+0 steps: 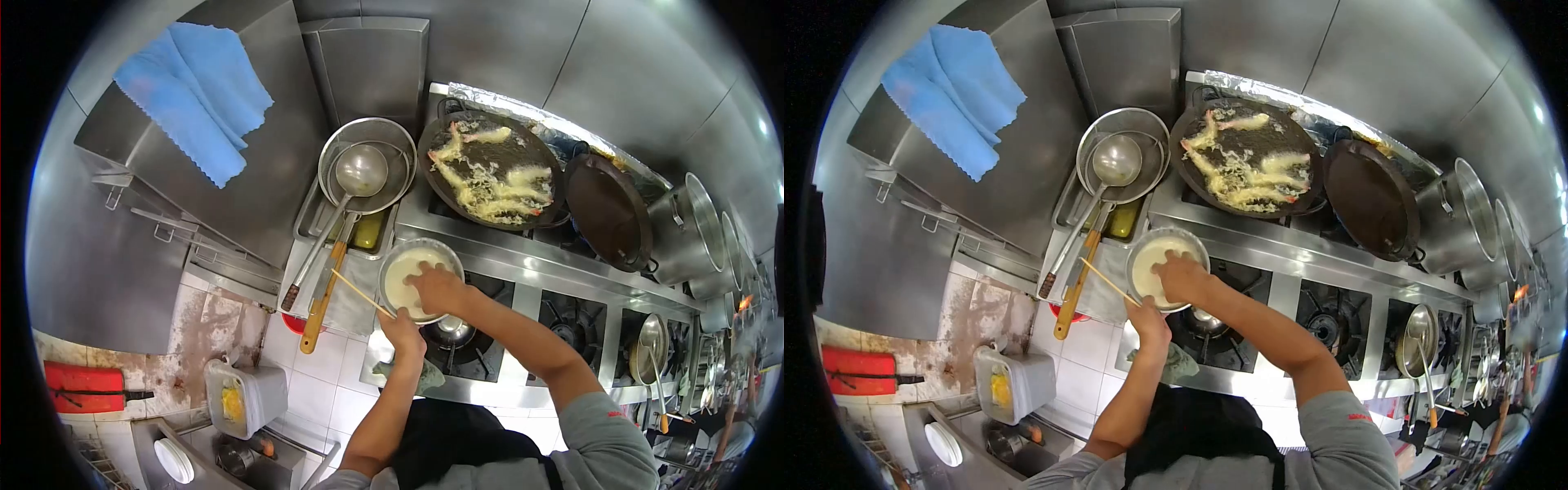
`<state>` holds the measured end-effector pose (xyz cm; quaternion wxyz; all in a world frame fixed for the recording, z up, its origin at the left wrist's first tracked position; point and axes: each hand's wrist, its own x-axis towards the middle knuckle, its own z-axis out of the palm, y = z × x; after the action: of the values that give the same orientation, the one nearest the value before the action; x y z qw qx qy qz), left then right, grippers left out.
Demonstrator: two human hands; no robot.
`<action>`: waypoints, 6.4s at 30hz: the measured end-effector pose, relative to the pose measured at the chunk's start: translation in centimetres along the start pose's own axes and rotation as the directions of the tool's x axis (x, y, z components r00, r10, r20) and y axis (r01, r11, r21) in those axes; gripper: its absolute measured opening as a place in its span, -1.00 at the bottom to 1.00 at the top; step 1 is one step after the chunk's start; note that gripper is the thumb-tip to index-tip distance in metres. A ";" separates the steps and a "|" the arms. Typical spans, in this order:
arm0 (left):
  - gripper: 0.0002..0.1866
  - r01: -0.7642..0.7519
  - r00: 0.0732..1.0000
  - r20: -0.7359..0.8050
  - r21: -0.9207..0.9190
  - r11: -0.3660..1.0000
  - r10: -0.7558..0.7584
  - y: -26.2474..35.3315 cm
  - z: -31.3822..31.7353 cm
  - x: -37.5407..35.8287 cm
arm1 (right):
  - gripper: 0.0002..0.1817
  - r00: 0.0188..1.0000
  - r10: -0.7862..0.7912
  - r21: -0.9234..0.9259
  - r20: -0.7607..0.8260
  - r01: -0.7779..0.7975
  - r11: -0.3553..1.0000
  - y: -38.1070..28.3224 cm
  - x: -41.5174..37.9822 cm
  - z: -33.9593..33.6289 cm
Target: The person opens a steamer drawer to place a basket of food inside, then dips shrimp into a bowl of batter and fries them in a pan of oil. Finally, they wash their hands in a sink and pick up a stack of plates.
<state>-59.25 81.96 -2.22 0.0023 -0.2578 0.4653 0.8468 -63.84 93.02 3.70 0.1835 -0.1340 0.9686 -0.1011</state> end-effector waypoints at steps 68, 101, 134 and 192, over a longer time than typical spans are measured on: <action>-0.64 -0.081 0.900 0.435 0.254 0.964 -0.039 8.8 12.9 12.5 | -0.74 0.578 0.354 0.364 -0.735 -0.105 0.926 8.7 5.2 -20.1; -0.66 0.066 0.937 0.323 0.208 0.976 -0.132 12.2 8.7 13.6 | -0.74 0.520 0.525 0.283 -0.674 -0.474 0.834 22.2 19.1 -19.7; -0.63 0.056 0.881 0.449 0.206 0.977 -0.145 12.3 13.0 13.5 | -0.81 0.374 0.492 0.416 -0.786 -0.267 0.869 20.3 15.2 -23.2; -0.69 0.103 0.875 0.445 0.208 0.973 -0.188 13.0 13.6 11.2 | -0.82 0.522 0.495 0.144 -0.695 -0.573 0.807 35.3 13.9 -22.1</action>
<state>-78.10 82.68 9.03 0.1998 -0.0819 0.5045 0.8360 -92.63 125.47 10.62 -0.1851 0.2095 0.9596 -0.0332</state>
